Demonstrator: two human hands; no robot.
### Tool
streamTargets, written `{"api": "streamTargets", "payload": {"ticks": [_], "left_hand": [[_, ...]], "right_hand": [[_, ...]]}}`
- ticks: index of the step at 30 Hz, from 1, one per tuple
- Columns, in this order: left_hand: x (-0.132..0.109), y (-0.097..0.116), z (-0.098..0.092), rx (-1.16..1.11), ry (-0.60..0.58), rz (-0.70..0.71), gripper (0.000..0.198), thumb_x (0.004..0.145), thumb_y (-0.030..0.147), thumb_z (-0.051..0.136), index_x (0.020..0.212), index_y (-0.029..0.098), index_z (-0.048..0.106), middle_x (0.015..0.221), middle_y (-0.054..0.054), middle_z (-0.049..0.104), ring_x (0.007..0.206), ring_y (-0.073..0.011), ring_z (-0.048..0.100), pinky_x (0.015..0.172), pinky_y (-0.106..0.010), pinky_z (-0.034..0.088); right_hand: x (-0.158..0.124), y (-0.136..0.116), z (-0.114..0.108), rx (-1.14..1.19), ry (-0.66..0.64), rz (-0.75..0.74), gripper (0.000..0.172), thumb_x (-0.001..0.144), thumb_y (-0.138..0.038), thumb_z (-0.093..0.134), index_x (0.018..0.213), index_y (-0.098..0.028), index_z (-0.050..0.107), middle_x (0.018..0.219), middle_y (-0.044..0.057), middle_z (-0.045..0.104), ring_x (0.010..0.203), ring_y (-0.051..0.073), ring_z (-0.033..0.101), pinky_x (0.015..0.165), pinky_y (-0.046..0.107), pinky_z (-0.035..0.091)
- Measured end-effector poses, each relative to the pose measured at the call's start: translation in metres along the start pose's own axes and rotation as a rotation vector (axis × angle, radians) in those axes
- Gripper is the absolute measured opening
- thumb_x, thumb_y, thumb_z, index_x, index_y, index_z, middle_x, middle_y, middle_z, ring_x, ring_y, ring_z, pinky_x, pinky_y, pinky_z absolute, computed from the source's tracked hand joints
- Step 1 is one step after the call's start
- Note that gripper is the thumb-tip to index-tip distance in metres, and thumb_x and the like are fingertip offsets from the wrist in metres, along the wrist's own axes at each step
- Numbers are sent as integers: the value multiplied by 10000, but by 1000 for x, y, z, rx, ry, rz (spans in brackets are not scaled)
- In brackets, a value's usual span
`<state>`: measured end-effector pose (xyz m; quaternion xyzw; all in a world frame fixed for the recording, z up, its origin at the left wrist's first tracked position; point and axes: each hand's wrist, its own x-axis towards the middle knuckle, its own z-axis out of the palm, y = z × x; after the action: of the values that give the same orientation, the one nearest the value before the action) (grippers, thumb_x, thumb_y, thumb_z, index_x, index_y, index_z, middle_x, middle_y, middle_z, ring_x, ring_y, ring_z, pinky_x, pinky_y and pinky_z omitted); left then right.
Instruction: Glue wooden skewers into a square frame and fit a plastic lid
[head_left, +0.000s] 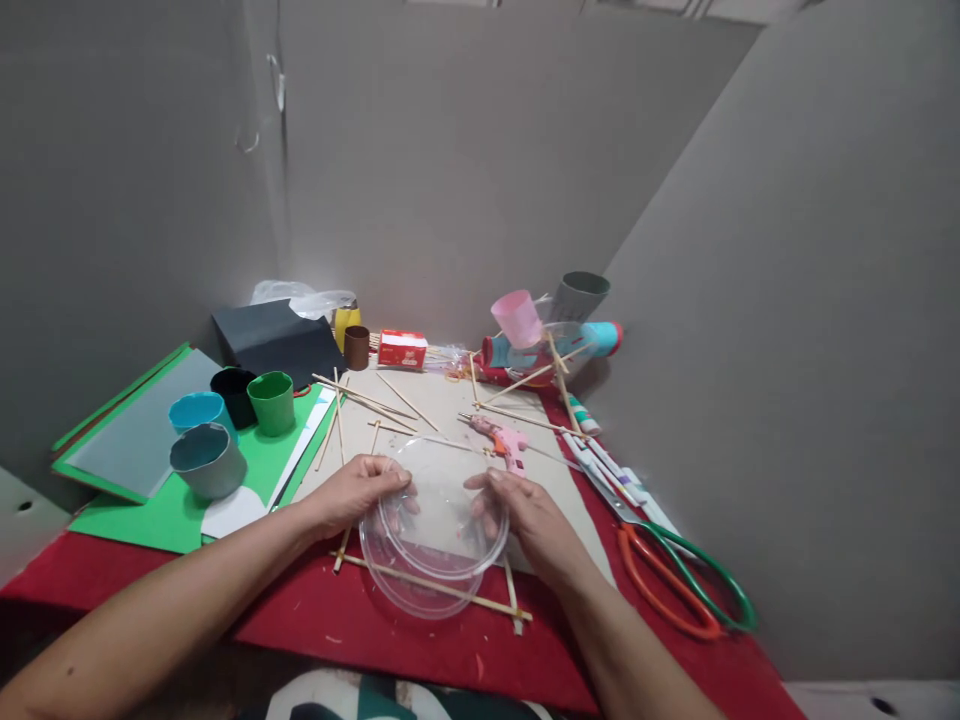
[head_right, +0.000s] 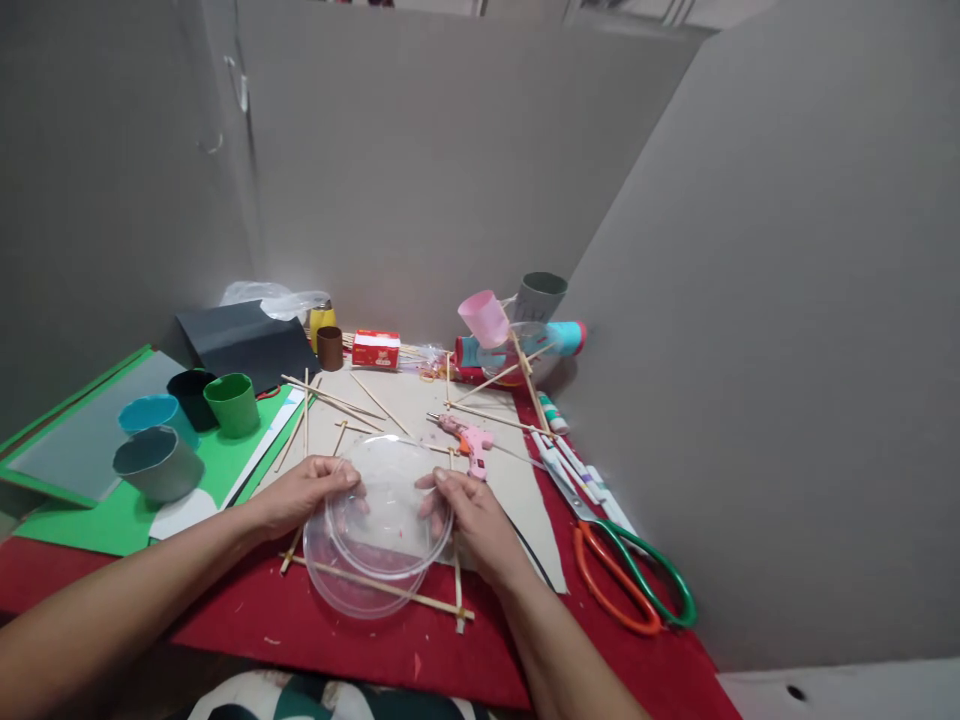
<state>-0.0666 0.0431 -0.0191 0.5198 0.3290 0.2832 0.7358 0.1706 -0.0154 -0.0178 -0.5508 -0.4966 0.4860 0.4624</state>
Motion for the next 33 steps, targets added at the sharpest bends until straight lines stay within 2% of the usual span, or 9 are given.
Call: {"api": "streamTargets", "payload": {"ticks": [3,7,12,16,20,23,30,33], "left_hand": [[0,3,-3,-40,97,10,354,695,453,723,700,105,661,654,-54,689,475,-106,553,505,-215,415],[2,8,-8,-70,183,58,332,663,437,731,666,116,648,595,-24,656,482,-108,542,510,-219,410],[2,9,-7,-60,195,77,320,649,424,726,642,117,637,587,-26,658,467,-100,530,489,-210,392],[2,9,-5,-49,185,78,336,633,441,725,652,116,642,609,-39,673,473,-106,537,490,-215,398],[2,8,-7,-29,174,82,341,650,451,717,657,119,641,624,-41,680,472,-97,524,472,-203,386],[3,5,-8,-16,163,78,344,662,461,712,667,126,634,645,-50,694,471,-99,522,459,-200,379],[5,4,-8,12,148,72,350,669,469,712,680,128,635,651,-55,695,474,-99,514,476,-205,379],[5,2,-9,15,136,64,350,676,470,708,684,129,628,659,-54,696,481,-99,515,488,-209,387]], "right_hand": [[6,-9,-27,-487,234,-79,608,880,-641,304,1011,-147,634,768,69,684,553,147,569,498,251,414],[23,-8,-58,-794,410,-51,529,839,-574,444,1139,-162,587,795,79,679,741,229,617,622,296,409],[47,9,-65,-1023,343,71,508,818,-508,537,1218,-194,543,733,47,689,751,247,641,609,279,366],[61,13,-63,-1112,278,120,487,844,-423,521,1270,-190,497,773,50,711,793,238,656,624,267,374],[71,11,-62,-1181,242,137,539,812,-350,545,1322,-191,466,856,60,723,854,242,660,623,261,379],[74,8,-58,-1232,256,127,564,799,-325,545,1342,-202,454,938,74,724,905,250,660,622,262,383],[63,-9,-37,-1390,310,-14,515,847,-398,491,1338,-248,457,926,78,727,862,276,669,659,298,391],[58,-20,-40,-1452,345,-47,501,863,-407,471,1342,-261,446,973,85,719,875,281,664,681,309,399]]}}
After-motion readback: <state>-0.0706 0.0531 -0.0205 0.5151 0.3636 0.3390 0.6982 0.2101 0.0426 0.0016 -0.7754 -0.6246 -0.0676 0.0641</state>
